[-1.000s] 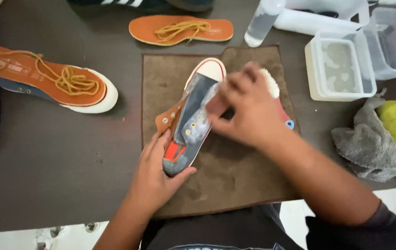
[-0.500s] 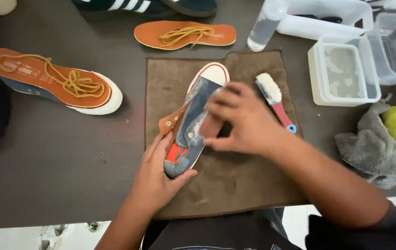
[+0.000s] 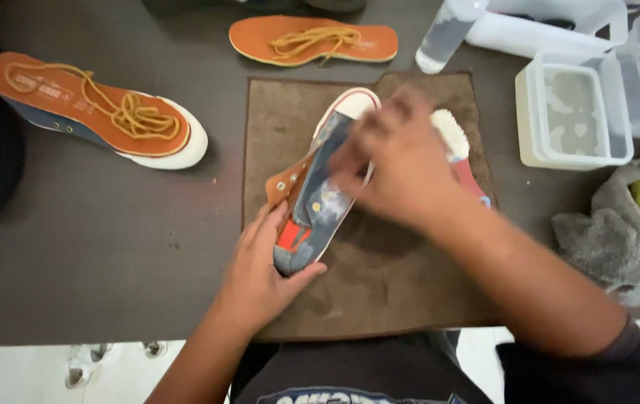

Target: The person scrubs a blue canvas sneaker with a small brush, wipes it with a yellow cloth, and repeatedly scrubs the eyelet area. The person handles the sneaker, brush, and cloth throughout the clip.

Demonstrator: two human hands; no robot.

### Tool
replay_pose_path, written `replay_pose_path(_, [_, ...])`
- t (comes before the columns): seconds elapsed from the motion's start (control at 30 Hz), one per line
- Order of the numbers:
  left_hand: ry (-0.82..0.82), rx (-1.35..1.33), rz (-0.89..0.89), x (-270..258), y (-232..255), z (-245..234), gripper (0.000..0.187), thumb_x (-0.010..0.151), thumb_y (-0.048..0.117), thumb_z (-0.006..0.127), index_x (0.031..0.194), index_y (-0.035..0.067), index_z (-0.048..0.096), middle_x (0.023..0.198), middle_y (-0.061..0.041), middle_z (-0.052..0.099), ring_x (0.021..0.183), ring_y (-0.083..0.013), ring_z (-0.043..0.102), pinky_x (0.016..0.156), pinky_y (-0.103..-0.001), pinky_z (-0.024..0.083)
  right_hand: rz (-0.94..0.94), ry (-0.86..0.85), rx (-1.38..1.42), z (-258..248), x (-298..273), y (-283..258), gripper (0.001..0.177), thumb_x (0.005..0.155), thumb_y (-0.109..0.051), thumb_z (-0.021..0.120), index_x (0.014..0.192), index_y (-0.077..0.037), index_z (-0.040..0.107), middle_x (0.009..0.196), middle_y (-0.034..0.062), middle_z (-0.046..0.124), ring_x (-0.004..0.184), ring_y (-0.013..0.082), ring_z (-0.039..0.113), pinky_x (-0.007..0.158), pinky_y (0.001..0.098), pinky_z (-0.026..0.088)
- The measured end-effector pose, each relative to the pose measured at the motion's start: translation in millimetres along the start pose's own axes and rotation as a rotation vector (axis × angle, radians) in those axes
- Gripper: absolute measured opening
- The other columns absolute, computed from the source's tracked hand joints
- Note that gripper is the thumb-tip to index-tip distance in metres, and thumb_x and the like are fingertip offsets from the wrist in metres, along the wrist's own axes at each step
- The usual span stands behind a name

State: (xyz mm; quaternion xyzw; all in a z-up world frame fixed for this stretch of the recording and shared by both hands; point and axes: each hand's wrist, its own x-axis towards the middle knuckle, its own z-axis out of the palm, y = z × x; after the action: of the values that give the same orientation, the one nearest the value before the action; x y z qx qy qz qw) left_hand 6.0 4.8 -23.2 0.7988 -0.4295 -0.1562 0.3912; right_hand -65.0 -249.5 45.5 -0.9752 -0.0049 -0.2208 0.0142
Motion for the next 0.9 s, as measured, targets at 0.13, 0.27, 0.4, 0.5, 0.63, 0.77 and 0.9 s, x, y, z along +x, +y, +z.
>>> replay_pose_path(0.13, [0.037,0.007,0.079,3.2,1.8,-1.8,0.103,0.069,0.039,0.094,0.149,-0.002,0.043,0.15,-0.018,0.055,0.143,-0.0357,0.046,0.116,-0.045,0.038,-0.074,-0.112,0.168,7.2,-23.3,-15.0,0.072,0.074,-0.059,0.083,0.117,-0.004,0.071,0.117,0.0128,0.066,0.106,0.0398,0.061,0.118,0.0595,0.032])
replay_pose_path(0.27, [0.031,0.007,0.026,4.9,2.2,-3.6,0.099,0.07,0.041,0.092,0.148,0.001,0.045,0.153,-0.017,0.052,0.145,-0.0333,0.045,0.114,-0.045,0.039,0.116,-0.203,-0.041,2.0,-11.4,3.0,0.069,0.075,-0.071,0.078,0.11,-0.011,0.075,0.116,0.012,0.068,0.115,0.0496,0.054,0.11,0.0546,0.041])
replay_pose_path(0.4, [0.053,0.01,0.098,2.9,-1.6,0.1,0.101,0.07,0.04,0.093,0.147,-0.004,0.045,0.152,-0.021,0.052,0.143,-0.0367,0.046,0.116,-0.044,0.038,0.004,-0.149,0.132,16.0,-15.4,-27.0,0.067,0.072,-0.058,0.081,0.116,-0.008,0.073,0.113,0.0165,0.064,0.111,0.0503,0.053,0.111,0.0587,0.038])
replay_pose_path(0.5, [0.052,0.031,0.078,2.5,-3.7,2.6,0.099,0.072,0.043,0.091,0.147,-0.001,0.045,0.149,-0.018,0.055,0.143,-0.035,0.046,0.113,-0.046,0.041,-0.051,-0.168,0.215,7.7,-21.2,-12.9,0.068,0.066,-0.057,0.086,0.112,-0.008,0.077,0.114,0.0135,0.068,0.106,0.0377,0.059,0.111,0.051,0.037])
replay_pose_path(0.63, [0.025,-0.017,0.037,0.8,2.4,-0.5,0.097,0.072,0.04,0.091,0.147,-0.001,0.044,0.15,-0.02,0.051,0.138,-0.0356,0.051,0.111,-0.046,0.042,-0.026,-0.155,-0.105,4.1,-0.3,-16.2,0.052,0.074,-0.055,0.069,0.096,-0.01,0.08,0.092,0.0135,0.07,0.084,0.0345,0.06,0.106,0.0499,0.04])
replay_pose_path(0.77, [0.061,-0.005,0.102,4.7,4.9,-2.5,0.102,0.07,0.039,0.093,0.149,-0.001,0.042,0.153,-0.018,0.051,0.141,-0.0379,0.048,0.113,-0.047,0.041,0.005,-0.255,0.076,17.4,-4.5,-40.3,0.054,0.072,-0.059,0.073,0.098,-0.013,0.079,0.095,0.0084,0.069,0.099,0.0396,0.058,0.108,0.0564,0.037])
replay_pose_path(0.9, [0.033,-0.009,0.079,6.0,8.3,-7.0,0.099,0.07,0.036,0.094,0.148,0.002,0.043,0.152,-0.019,0.05,0.138,-0.0369,0.051,0.111,-0.045,0.042,0.078,-0.455,0.025,-3.4,-0.7,-25.6,0.048,0.071,-0.064,0.07,0.094,-0.022,0.078,0.105,0.0069,0.068,0.107,0.0492,0.053,0.095,0.0533,0.045])
